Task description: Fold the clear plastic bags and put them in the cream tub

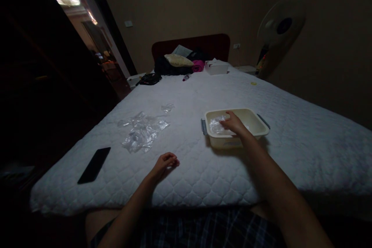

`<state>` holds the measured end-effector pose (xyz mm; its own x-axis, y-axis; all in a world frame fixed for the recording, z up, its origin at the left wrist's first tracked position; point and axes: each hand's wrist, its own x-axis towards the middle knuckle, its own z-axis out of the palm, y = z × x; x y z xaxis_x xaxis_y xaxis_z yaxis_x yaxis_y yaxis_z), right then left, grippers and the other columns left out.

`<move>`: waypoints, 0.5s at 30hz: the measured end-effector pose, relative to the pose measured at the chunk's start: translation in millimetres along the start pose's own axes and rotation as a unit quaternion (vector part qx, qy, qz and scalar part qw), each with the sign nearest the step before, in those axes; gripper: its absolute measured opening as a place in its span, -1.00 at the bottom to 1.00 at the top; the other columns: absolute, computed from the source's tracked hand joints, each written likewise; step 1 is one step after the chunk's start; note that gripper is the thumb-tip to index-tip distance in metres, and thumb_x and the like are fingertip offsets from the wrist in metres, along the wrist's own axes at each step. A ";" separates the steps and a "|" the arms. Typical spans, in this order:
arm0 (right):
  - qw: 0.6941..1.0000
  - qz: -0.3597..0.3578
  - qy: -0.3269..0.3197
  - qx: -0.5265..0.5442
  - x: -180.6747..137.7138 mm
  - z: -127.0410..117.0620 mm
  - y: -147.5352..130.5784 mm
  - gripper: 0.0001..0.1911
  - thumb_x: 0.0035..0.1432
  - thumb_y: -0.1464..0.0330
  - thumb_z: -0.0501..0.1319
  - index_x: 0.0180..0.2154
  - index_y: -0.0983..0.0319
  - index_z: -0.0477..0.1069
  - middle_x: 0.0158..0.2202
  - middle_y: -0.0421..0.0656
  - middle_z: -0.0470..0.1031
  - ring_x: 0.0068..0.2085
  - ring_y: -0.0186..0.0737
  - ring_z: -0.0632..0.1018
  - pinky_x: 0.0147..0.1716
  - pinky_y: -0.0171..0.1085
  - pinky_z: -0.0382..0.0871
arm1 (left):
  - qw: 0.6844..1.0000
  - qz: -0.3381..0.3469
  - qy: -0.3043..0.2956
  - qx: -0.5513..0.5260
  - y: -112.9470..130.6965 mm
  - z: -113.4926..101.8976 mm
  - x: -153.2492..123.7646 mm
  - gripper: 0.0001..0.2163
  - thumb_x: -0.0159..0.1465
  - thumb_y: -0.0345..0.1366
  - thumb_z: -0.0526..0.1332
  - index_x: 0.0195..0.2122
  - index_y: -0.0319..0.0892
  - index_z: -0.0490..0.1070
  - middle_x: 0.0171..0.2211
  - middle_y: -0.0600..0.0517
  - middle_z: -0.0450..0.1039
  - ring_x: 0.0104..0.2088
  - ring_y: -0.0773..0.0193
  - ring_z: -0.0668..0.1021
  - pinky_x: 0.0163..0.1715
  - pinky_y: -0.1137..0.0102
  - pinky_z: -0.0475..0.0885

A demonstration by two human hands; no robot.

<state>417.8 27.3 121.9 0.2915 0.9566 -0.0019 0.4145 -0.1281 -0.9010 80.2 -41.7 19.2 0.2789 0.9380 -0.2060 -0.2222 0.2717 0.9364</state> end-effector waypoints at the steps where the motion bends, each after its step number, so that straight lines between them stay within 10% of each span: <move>1: 1.000 0.003 -0.010 -0.023 0.0 2.3 -0.1 -0.34 -0.09 0.33 0.28 0.07 0.20 0.11 -0.41 -0.14 0.46 -0.54 -0.29 0.45 -0.59 -0.34 0.28 | 1.000 0.002 -0.001 0.002 0.0 -0.1 0.1 -0.68 -0.10 -0.13 0.36 -0.46 -0.26 0.36 -0.55 0.00 0.44 -0.48 0.31 0.50 -0.40 0.42 0.37; 15: 0.885 -0.224 -0.055 -0.405 7.0 13.3 -7.9 -0.76 -0.04 0.51 0.14 -0.24 0.26 0.37 -0.22 -0.03 0.41 -0.22 -0.17 0.44 -0.30 -0.34 0.23 | 1.000 -0.014 0.009 -0.006 -1.3 0.4 0.9 -0.72 -0.07 -0.16 0.36 -0.48 -0.25 0.37 -0.54 0.00 0.45 -0.48 0.33 0.49 -0.37 0.41 0.37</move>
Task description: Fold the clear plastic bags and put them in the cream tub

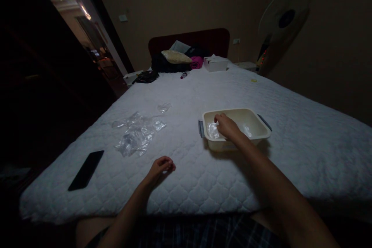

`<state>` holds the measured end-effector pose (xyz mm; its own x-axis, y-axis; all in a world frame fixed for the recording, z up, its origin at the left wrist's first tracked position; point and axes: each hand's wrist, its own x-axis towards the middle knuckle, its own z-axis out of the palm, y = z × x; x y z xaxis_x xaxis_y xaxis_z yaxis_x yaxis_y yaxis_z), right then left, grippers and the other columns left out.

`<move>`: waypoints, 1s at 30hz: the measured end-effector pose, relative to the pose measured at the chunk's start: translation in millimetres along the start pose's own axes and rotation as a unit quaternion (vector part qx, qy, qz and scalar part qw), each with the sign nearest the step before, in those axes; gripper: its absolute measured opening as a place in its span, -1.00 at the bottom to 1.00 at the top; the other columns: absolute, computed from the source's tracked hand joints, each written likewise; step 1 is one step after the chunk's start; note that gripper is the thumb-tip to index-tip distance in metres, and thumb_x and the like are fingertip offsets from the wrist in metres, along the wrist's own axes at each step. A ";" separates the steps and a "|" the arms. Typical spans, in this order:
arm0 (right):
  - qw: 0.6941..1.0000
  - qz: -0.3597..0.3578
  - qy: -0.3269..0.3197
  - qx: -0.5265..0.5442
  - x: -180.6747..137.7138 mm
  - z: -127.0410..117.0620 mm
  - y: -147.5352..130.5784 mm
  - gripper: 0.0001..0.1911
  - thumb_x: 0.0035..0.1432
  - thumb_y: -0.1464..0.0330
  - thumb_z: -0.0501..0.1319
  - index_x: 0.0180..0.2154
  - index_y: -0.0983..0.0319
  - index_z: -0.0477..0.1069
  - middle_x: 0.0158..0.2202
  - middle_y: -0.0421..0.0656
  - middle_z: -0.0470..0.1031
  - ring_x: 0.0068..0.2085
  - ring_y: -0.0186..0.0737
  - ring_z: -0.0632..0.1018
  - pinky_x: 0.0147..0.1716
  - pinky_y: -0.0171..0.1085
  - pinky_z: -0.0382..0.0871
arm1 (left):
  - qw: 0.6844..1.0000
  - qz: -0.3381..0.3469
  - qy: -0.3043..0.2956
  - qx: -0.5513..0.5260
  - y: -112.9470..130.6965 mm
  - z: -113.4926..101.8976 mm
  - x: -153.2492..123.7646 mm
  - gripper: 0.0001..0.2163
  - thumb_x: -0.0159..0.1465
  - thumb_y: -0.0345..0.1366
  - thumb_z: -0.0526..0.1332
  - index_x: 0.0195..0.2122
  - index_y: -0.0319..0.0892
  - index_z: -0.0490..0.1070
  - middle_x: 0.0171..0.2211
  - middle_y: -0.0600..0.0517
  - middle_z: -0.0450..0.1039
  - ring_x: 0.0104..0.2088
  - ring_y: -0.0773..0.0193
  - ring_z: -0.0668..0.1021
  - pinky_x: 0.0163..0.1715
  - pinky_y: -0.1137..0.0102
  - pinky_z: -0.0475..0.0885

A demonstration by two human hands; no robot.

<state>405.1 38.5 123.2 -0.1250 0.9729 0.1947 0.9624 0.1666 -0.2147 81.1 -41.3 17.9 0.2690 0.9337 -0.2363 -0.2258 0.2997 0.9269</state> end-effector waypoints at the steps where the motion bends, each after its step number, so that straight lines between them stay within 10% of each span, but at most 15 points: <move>1: 1.000 -0.013 -0.027 0.007 2.4 0.5 0.1 -0.75 -0.05 0.53 0.13 -0.26 0.26 0.39 -0.26 -0.06 0.42 -0.26 -0.20 0.44 -0.33 -0.36 0.22 | 1.000 0.001 -0.003 0.001 -0.3 -0.3 0.4 -0.73 -0.07 -0.17 0.35 -0.47 -0.25 0.37 -0.54 0.00 0.45 -0.48 0.32 0.49 -0.38 0.41 0.37; 7: 0.983 -0.044 -0.175 0.044 19.2 11.8 4.0 -0.77 -0.12 0.57 0.13 -0.37 0.26 0.47 -0.41 -0.12 0.50 -0.40 -0.26 0.46 -0.47 -0.40 0.19 | 1.000 -0.002 -0.017 -0.009 -0.7 -2.5 2.8 -0.76 -0.03 -0.20 0.34 -0.47 -0.25 0.36 -0.54 0.00 0.44 -0.48 0.32 0.49 -0.38 0.42 0.37; 30: 0.965 -0.054 -0.256 0.027 41.8 53.0 16.6 -0.69 -0.23 0.51 0.28 -0.31 0.29 0.45 -0.34 -0.10 0.51 -0.35 -0.20 0.50 -0.43 -0.37 0.27 | 1.000 -0.002 -0.027 -0.003 -4.8 -5.8 3.1 -0.82 0.04 -0.26 0.30 -0.46 -0.26 0.36 -0.53 -0.01 0.46 -0.47 0.35 0.48 -0.39 0.45 0.35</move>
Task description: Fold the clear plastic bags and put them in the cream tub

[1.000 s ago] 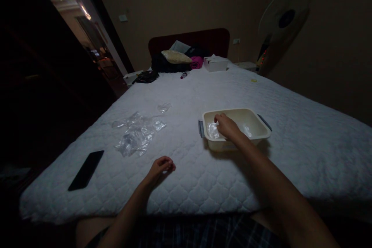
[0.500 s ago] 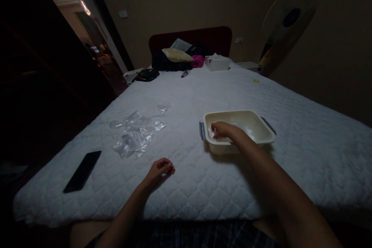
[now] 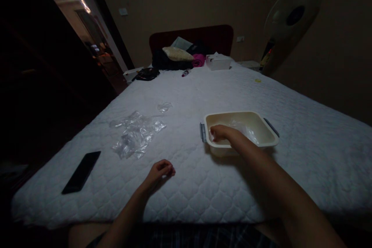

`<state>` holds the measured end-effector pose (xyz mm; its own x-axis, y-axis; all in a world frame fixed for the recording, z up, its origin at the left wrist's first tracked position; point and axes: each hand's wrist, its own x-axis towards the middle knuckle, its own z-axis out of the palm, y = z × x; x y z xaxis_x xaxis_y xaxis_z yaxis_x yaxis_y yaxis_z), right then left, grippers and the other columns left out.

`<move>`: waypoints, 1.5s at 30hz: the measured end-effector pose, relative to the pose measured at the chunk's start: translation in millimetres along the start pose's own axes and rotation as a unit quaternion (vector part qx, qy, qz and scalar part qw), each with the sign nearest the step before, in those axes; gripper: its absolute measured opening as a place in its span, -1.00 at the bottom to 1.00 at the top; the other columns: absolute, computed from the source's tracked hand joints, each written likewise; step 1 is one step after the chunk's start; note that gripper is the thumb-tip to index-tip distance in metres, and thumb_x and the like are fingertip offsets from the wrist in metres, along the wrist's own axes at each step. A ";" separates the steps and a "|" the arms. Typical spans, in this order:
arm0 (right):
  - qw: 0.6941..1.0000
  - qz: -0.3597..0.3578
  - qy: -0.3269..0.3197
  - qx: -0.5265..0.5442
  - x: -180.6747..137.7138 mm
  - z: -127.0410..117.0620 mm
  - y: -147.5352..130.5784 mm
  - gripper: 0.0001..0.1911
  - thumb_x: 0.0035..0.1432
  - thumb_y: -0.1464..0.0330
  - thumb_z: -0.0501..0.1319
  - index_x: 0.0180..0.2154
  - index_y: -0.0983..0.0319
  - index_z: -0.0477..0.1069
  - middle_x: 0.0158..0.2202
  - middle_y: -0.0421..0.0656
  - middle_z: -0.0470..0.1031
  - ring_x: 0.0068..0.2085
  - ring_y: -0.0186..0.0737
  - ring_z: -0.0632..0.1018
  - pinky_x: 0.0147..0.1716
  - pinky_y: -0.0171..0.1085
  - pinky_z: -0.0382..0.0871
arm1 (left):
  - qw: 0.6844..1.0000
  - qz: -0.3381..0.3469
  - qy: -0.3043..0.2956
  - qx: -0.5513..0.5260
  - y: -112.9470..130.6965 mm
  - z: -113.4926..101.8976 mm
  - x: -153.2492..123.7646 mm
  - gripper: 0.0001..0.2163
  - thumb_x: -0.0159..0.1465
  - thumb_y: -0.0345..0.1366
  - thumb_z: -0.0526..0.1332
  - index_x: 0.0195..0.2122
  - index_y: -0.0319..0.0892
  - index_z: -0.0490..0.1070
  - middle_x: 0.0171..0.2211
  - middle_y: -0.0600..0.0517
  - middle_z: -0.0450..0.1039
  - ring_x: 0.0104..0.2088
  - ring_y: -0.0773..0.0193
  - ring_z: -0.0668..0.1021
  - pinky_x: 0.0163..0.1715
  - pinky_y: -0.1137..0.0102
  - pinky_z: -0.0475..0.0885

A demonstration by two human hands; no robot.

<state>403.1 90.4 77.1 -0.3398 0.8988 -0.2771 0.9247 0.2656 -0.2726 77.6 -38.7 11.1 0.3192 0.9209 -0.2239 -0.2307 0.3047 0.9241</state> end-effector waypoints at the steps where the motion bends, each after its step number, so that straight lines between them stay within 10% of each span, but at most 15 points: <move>1: 1.000 0.002 0.005 0.004 -2.4 -4.8 -0.4 -0.72 -0.20 0.50 0.27 -0.31 0.30 0.45 -0.35 -0.10 0.51 -0.36 -0.22 0.50 -0.44 -0.38 0.27 | 1.000 0.003 0.000 0.002 -0.5 -0.4 0.5 -0.81 0.04 -0.26 0.30 -0.46 -0.26 0.36 -0.53 -0.01 0.46 -0.48 0.35 0.48 -0.40 0.45 0.35; 7: 0.991 -0.021 0.134 -0.004 -30.3 -36.4 -14.6 -0.84 -0.06 0.51 0.17 -0.37 0.26 0.45 -0.39 -0.12 0.51 -0.36 -0.24 0.49 -0.41 -0.36 0.28 | 1.000 0.009 -0.004 -0.003 -2.1 -1.2 0.9 -0.81 0.03 -0.25 0.30 -0.45 -0.26 0.35 -0.53 -0.01 0.46 -0.47 0.34 0.49 -0.38 0.43 0.35; 11: 0.949 -0.059 0.309 -0.014 -58.6 -33.4 -71.4 -0.81 0.06 0.47 0.08 -0.28 0.26 0.42 -0.32 -0.08 0.48 -0.29 -0.21 0.48 -0.32 -0.30 0.30 | 1.000 0.023 0.011 0.012 -4.2 -0.9 3.0 -0.78 0.04 -0.20 0.28 -0.45 -0.27 0.35 -0.54 -0.02 0.45 -0.48 0.32 0.49 -0.38 0.40 0.37; 16: 0.919 -0.200 0.339 0.031 -65.2 35.6 -157.7 -0.73 0.13 0.46 0.02 -0.13 0.28 0.35 -0.23 -0.04 0.45 -0.18 -0.21 0.46 -0.19 -0.25 0.34 | 0.992 0.077 0.038 0.092 -6.0 -1.8 1.4 -0.76 0.06 -0.15 0.24 -0.47 -0.26 0.34 -0.55 0.00 0.44 -0.50 0.32 0.48 -0.41 0.41 0.36; 20: 0.924 -0.138 0.355 0.029 -45.6 114.3 -182.7 -0.64 0.11 0.40 0.07 -0.03 0.35 0.30 -0.03 0.08 0.37 -0.02 -0.11 0.39 -0.05 -0.14 0.29 | 0.958 0.137 0.088 0.235 -5.3 -25.5 -16.4 -0.77 0.12 -0.13 0.16 -0.44 -0.23 0.38 -0.50 0.00 0.44 -0.44 0.31 0.48 -0.39 0.43 0.35; 24: 0.915 -0.095 0.390 0.050 -33.1 157.2 -179.5 -0.69 0.15 0.41 0.01 -0.11 0.36 0.37 -0.08 0.06 0.43 -0.03 -0.11 0.41 0.01 -0.11 0.25 | 0.867 0.184 0.224 0.405 12.4 -78.4 -48.9 -0.78 0.14 -0.16 0.11 -0.38 -0.21 0.40 -0.42 -0.02 0.43 -0.38 0.25 0.47 -0.32 0.38 0.36; 28: 0.906 -0.111 0.400 0.078 -28.2 163.3 -170.9 -0.69 0.16 0.36 0.00 -0.14 0.34 0.40 -0.10 0.05 0.44 -0.05 -0.10 0.44 -0.01 -0.10 0.28 | 0.692 0.216 0.414 0.550 46.9 -134.4 -85.1 -0.75 0.17 -0.26 0.03 -0.26 -0.27 0.41 -0.20 -0.15 0.40 -0.11 0.12 0.41 -0.05 0.24 0.27; 33: 0.903 -0.117 0.399 0.108 -25.1 163.2 -166.1 -0.68 0.15 0.32 0.00 -0.16 0.31 0.41 -0.11 0.04 0.45 -0.07 -0.10 0.45 -0.03 -0.08 0.29 | 0.524 0.130 0.497 0.679 67.6 -182.1 -106.8 -0.51 0.17 -0.20 0.03 0.09 -0.36 0.18 0.15 -0.25 0.09 0.20 -0.06 0.02 0.13 0.02 -0.08; 40: 0.904 -0.116 0.397 0.113 -29.8 157.9 -169.5 -0.69 0.14 0.33 0.00 -0.17 0.33 0.41 -0.12 0.05 0.46 -0.07 -0.09 0.45 -0.04 -0.08 0.30 | 0.547 0.032 0.473 0.690 54.0 -208.7 -103.0 -0.42 0.17 -0.11 0.02 0.15 -0.36 0.06 0.08 -0.22 0.22 0.19 -0.04 0.04 0.13 -0.02 -0.22; 45: 0.907 -0.115 0.389 0.111 -29.8 156.8 -169.4 -0.69 0.14 0.34 0.01 -0.17 0.33 0.41 -0.12 0.04 0.46 -0.08 -0.10 0.45 -0.03 -0.09 0.29 | 0.556 -0.006 0.560 0.614 64.8 -214.5 -98.0 -0.42 0.15 -0.03 0.03 0.12 -0.29 0.07 0.08 -0.23 0.19 0.12 -0.02 0.19 0.07 0.14 0.05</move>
<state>229.7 -36.1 -12.9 -0.2156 0.8259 0.5210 0.7580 0.4779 -0.4439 -165.8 -57.0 26.5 -0.6173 0.7035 0.3521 0.7867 0.5498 0.2807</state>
